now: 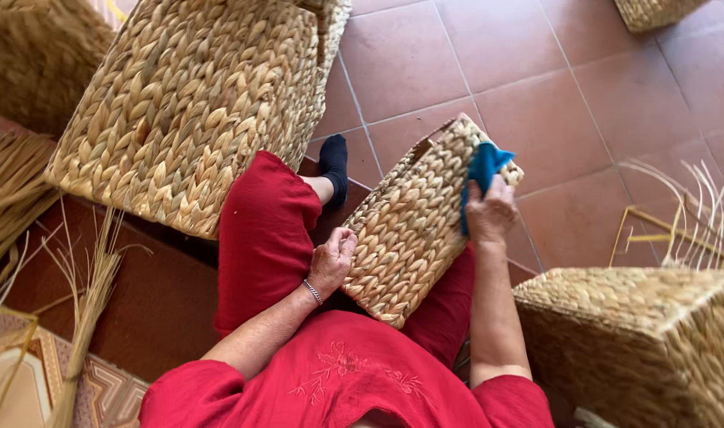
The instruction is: The person sits on the floor and wipes woven water-hyacinth storage baskets one at a time with a blue cloth, turning each basket to clean its sides and edges, then sets it aside and picks up the next basket.
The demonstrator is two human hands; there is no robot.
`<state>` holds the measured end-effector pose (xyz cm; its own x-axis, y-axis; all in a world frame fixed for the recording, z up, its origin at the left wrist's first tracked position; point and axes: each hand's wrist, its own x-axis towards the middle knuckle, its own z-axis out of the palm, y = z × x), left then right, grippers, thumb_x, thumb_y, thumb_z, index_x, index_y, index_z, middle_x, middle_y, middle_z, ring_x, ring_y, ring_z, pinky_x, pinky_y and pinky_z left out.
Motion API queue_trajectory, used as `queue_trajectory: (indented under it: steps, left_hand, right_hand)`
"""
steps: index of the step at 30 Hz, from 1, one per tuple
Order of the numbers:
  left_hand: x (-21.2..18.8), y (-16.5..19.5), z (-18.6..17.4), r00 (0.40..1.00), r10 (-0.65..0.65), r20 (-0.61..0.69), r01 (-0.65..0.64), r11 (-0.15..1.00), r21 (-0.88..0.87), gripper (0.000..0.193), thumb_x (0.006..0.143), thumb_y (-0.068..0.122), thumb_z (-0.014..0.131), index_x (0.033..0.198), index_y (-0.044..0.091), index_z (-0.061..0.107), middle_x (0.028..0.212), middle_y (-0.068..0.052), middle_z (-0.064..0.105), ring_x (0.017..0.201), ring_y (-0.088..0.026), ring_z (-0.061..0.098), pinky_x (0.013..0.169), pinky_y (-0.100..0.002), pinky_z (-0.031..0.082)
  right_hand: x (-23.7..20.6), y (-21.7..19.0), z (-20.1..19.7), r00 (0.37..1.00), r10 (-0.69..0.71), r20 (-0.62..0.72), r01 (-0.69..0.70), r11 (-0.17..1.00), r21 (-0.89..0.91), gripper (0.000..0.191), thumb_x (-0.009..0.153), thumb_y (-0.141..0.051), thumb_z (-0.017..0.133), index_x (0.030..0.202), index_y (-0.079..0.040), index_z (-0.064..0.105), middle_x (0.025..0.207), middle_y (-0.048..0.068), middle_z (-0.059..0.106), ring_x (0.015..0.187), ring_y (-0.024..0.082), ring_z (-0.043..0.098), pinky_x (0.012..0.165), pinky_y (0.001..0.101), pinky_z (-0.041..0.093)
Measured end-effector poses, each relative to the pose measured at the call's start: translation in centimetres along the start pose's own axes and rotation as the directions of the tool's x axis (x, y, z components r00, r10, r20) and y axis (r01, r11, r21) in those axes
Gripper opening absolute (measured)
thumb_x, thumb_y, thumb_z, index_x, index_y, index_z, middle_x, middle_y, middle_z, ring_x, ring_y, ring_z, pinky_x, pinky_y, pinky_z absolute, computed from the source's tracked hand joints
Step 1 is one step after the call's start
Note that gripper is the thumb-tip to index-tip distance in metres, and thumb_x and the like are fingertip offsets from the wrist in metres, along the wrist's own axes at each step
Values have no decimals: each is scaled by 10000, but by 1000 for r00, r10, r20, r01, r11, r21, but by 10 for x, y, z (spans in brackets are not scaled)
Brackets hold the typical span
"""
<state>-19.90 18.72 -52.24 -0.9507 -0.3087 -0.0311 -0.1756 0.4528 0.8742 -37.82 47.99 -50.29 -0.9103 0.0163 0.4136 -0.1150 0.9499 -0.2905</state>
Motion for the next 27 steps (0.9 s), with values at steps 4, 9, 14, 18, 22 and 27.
queue_trajectory:
  steps: [4, 9, 14, 18, 22, 27]
  left_hand:
    - [-12, 3, -10, 998, -45, 37, 45, 999, -5, 192, 1023, 294, 584, 1054, 126, 672, 821, -122, 743, 734, -296, 749, 609, -428, 556]
    - [-31, -3, -21, 996, -53, 77, 43, 991, 127, 199, 1048, 278, 591, 1105, 109, 679, 780, -167, 690, 700, -299, 703, 643, -445, 537]
    - [-29, -10, -28, 974, 180, 140, -206, 959, 197, 221, 1071, 248, 580, 1108, 52, 677, 960, -167, 726, 849, -288, 684, 752, -399, 544]
    - [-29, -18, -23, 981, -23, 195, -1, 993, 118, 275, 1057, 232, 573, 1192, 7, 657, 960, -146, 719, 821, -221, 665, 754, -362, 530]
    - [-36, -40, -25, 979, 130, 159, -125, 991, -41, 282, 1112, 221, 565, 1250, -22, 607, 1105, -109, 665, 962, -166, 637, 840, -318, 521]
    - [-33, -84, -28, 984, -40, 174, 76, 976, -202, 271, 1131, 191, 606, 1306, -12, 563, 1073, -142, 639, 897, -176, 587, 778, -314, 487]
  right_hand:
    - [-93, -48, -42, 980, -180, 85, 171, 980, 98, 423, 903, -351, 749, 1171, -47, 631, 958, 172, 668, 817, 373, 678, 670, 475, 561]
    - [-202, -101, -110, 920, -339, 198, 248, 893, 375, 515, 810, -281, 829, 1203, -31, 610, 912, 181, 625, 786, 367, 668, 650, 457, 552]
    - [-232, -101, -135, 899, -375, 228, 236, 851, 468, 584, 748, -319, 863, 1238, -91, 641, 869, 134, 590, 739, 315, 662, 642, 428, 556]
    - [-215, -76, -118, 943, -309, 119, 239, 884, 402, 531, 811, -317, 858, 1238, -100, 628, 907, 119, 595, 792, 308, 671, 663, 428, 550]
    - [-169, -44, -87, 984, -179, 17, 167, 947, 276, 547, 839, -357, 803, 1272, -82, 613, 981, 160, 618, 824, 342, 676, 696, 442, 562]
    - [-107, -11, -54, 996, 82, 28, -85, 988, 131, 461, 929, -464, 734, 1180, -96, 614, 991, 157, 651, 875, 357, 707, 755, 462, 580]
